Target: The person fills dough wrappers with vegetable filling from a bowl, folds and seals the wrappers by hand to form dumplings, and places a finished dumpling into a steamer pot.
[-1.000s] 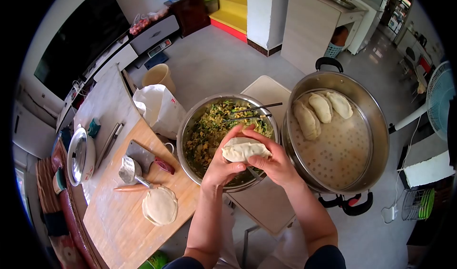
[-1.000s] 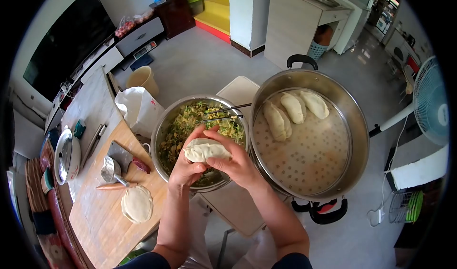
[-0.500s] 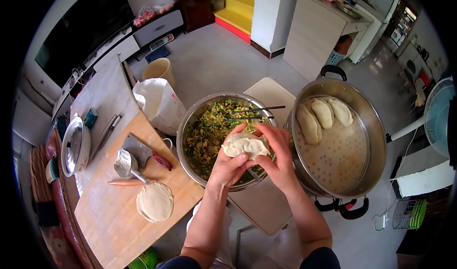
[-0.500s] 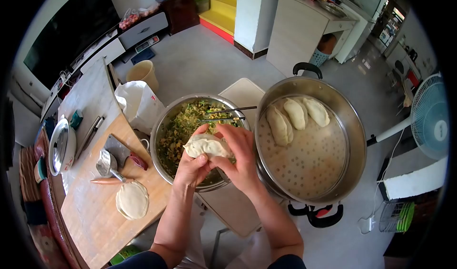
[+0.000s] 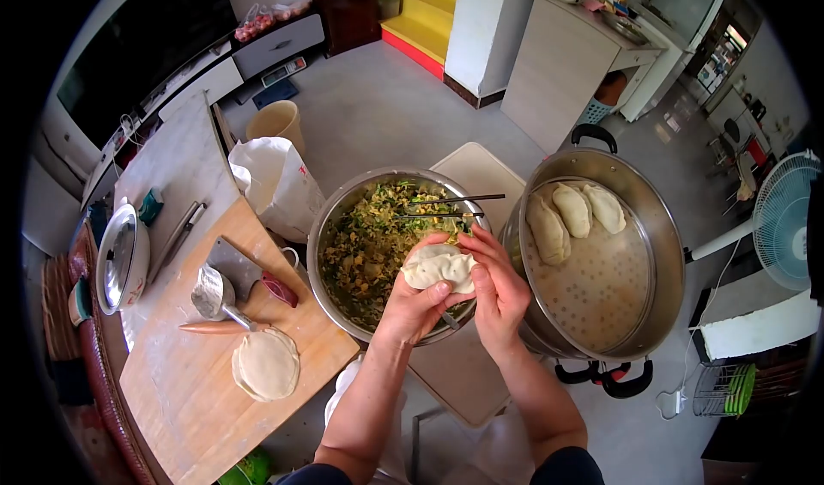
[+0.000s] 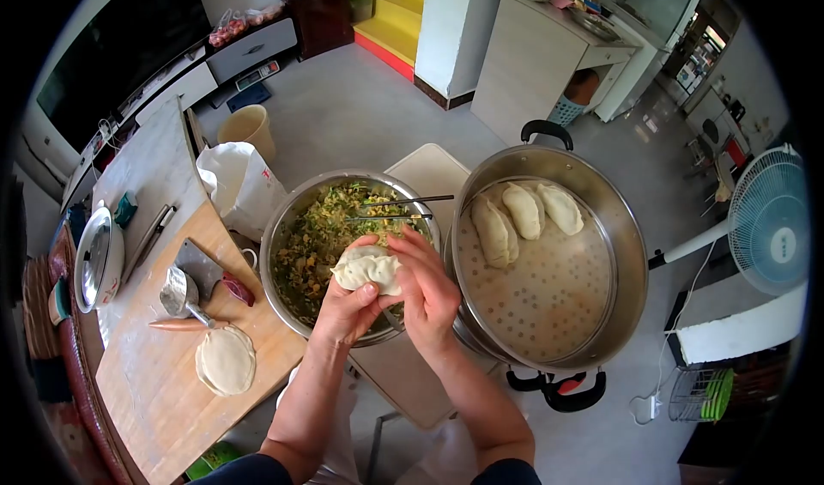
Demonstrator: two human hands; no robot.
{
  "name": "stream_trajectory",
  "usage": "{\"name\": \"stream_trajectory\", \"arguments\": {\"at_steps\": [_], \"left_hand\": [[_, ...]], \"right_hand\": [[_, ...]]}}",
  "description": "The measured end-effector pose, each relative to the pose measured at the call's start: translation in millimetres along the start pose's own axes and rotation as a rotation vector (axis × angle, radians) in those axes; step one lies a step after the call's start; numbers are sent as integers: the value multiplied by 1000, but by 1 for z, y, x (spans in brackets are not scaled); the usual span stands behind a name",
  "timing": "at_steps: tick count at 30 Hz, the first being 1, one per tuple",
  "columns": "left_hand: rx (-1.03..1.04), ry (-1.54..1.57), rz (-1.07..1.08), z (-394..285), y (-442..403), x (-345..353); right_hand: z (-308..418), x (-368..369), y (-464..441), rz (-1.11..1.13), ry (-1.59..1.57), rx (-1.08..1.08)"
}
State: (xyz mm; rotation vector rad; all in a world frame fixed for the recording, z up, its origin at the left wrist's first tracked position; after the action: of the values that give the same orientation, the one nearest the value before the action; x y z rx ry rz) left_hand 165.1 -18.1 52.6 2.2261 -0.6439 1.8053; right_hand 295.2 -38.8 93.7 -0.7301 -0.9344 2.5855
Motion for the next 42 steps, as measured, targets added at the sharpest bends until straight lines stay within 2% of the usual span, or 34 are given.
{"name": "stream_trajectory", "arguments": {"at_steps": [3,6,16,22,26,30,33,39,42], "left_hand": [[11,-10,-9,-4,-1,6],[14,-21,1,-8,-1,6],[-3,-102,21,-8,-1,9],[22,-151,-2,-24,4,3],[21,-225,41,-22,5,-1],[8,-255,66,-21,4,7],[0,-267,68,-20,4,5],[3,-332,31,-25,6,2],[-14,-411,47,-24,6,6]], "right_hand": [[0,-2,-4,19,43,-13],[12,-4,-12,-18,-109,65],[2,-1,5,-65,46,91],[20,2,-11,17,-290,182],[18,0,-9,28,15,29],[14,2,-2,-67,99,30],[15,1,-7,-104,162,-105],[29,-5,-13,-32,160,-54],[18,-3,-9,-39,206,-160]]}}
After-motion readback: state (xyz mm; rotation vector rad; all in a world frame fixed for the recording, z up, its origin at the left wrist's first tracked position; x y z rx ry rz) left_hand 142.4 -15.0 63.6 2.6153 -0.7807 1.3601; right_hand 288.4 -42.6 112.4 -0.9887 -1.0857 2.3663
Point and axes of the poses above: each hand's wrist, its own y-axis away from the middle knuckle, its own x-axis out of the palm, z = x × y, the point moved 3 cm from there along -y, towards the middle knuckle, and after that the axes turned 14 degrees about y, right-handed, at the moved point
